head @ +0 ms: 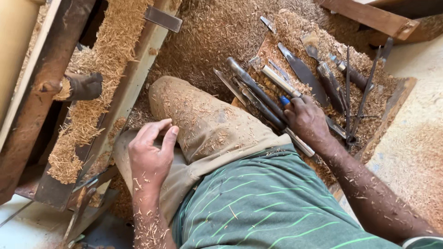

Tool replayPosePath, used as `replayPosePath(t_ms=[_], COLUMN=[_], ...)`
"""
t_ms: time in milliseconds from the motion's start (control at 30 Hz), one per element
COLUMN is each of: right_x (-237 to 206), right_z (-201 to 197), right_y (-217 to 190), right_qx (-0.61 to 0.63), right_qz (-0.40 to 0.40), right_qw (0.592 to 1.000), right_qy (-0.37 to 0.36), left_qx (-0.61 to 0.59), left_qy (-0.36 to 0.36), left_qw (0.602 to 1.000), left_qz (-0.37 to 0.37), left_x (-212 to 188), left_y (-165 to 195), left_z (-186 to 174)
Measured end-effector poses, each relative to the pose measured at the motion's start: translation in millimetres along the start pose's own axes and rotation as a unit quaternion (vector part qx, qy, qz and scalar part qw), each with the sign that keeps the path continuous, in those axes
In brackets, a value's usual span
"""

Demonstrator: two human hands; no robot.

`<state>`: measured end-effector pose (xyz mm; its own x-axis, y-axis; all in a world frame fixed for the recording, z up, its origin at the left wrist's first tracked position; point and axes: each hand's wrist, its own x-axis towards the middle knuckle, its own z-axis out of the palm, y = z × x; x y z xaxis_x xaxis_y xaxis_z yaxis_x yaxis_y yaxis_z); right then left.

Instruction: The person shapes a piece of wood on a rotating lathe using various chisels and carving tools to create decorative profiles.

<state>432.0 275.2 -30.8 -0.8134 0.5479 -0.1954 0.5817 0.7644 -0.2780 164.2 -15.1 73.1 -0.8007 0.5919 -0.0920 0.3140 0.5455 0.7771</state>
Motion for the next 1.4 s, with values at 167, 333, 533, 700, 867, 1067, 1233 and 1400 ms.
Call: replayPosePath(t_ms=[167, 333, 533, 700, 867, 1067, 1233, 1400], right_x=[15, 54, 151, 236, 324, 414, 448, 465], right_z=[-13, -78, -120, -151, -182, -204, -209, -206], right_y=[1, -27, -112, -159, -193, -223, -229, -232], right_qx=[0.022, 0.276, 0.173, 0.115, 0.026, -0.043, -0.078, -0.117], right_qz=[0.013, 0.061, -0.080, -0.292, -0.356, -0.369, -0.380, -0.388], right_qw=[0.998, 0.937, 0.966, 0.948, 0.934, 0.920, 0.908, 0.899], right_qy=[-0.051, -0.207, -0.174, -0.058, -0.025, -0.120, -0.159, -0.166], left_qx=[-0.014, -0.066, -0.436, -0.508, -0.586, -0.609, -0.621, -0.624], left_qy=[-0.003, -0.030, -0.101, 0.144, 0.234, 0.307, 0.340, 0.353], left_qw=[1.000, 0.997, 0.881, 0.836, 0.755, 0.677, 0.656, 0.656], left_qz=[-0.002, -0.037, -0.151, -0.153, -0.177, -0.277, -0.259, -0.236], left_x=[-4, 24, 142, 234, 295, 335, 347, 355], left_y=[-7, -10, 16, 32, 39, 47, 51, 49], left_z=[6, 20, 57, 52, 27, 20, 21, 24])
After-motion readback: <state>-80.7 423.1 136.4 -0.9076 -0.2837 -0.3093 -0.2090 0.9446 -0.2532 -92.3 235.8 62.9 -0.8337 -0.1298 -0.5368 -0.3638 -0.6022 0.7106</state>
